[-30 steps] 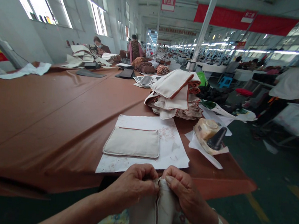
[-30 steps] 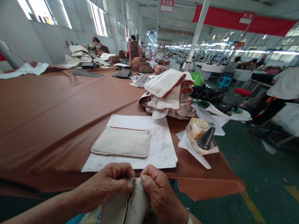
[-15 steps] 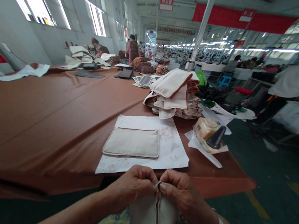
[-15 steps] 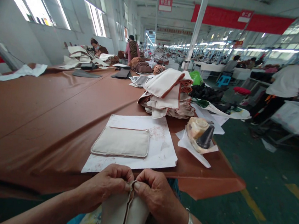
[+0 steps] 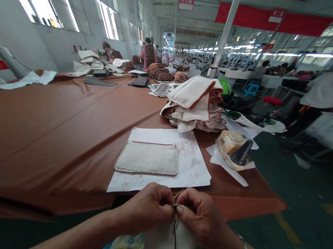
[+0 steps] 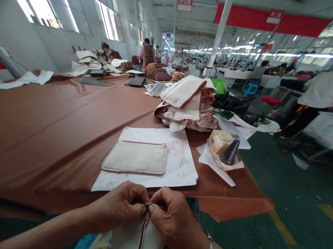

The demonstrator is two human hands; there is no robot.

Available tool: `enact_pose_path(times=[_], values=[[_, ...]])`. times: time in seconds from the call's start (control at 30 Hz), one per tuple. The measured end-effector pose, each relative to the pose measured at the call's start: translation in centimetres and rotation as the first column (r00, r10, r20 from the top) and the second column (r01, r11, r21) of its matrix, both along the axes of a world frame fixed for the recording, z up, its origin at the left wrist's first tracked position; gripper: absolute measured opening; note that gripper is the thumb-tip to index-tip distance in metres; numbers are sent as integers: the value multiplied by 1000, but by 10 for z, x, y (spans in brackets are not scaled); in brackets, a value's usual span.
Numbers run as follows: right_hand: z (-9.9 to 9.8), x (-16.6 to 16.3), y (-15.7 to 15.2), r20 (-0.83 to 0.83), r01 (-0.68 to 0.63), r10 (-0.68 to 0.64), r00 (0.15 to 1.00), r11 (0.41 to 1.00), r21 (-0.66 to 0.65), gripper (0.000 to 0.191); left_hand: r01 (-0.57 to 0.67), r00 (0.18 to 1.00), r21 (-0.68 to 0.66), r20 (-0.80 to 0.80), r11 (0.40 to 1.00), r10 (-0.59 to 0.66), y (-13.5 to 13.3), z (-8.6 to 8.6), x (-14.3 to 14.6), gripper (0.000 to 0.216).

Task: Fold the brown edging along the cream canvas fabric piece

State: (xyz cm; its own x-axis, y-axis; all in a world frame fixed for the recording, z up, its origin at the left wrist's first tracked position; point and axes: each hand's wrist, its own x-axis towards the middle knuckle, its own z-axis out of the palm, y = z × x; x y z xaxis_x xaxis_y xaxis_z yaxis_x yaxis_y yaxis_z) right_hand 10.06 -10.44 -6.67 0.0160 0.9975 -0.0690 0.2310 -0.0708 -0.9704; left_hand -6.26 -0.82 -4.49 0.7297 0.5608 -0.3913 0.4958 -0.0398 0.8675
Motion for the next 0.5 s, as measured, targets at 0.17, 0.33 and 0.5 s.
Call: enact_pose_path(times=[0.17,0.33,0.5], values=[[-4,2,-4,90,-70,49,995,969,237,8,42,999,-106,36,993,-38,0,4,-5,16],[-5,7,-11,175,-182,115,978,881,437,19,4,988,-462,140,887,69,-1,3,-13,17],[-5,11,-14,439,-308,51,897,785,537,25,-45,972,-586,161,809,171,-6,-1,-15,33]])
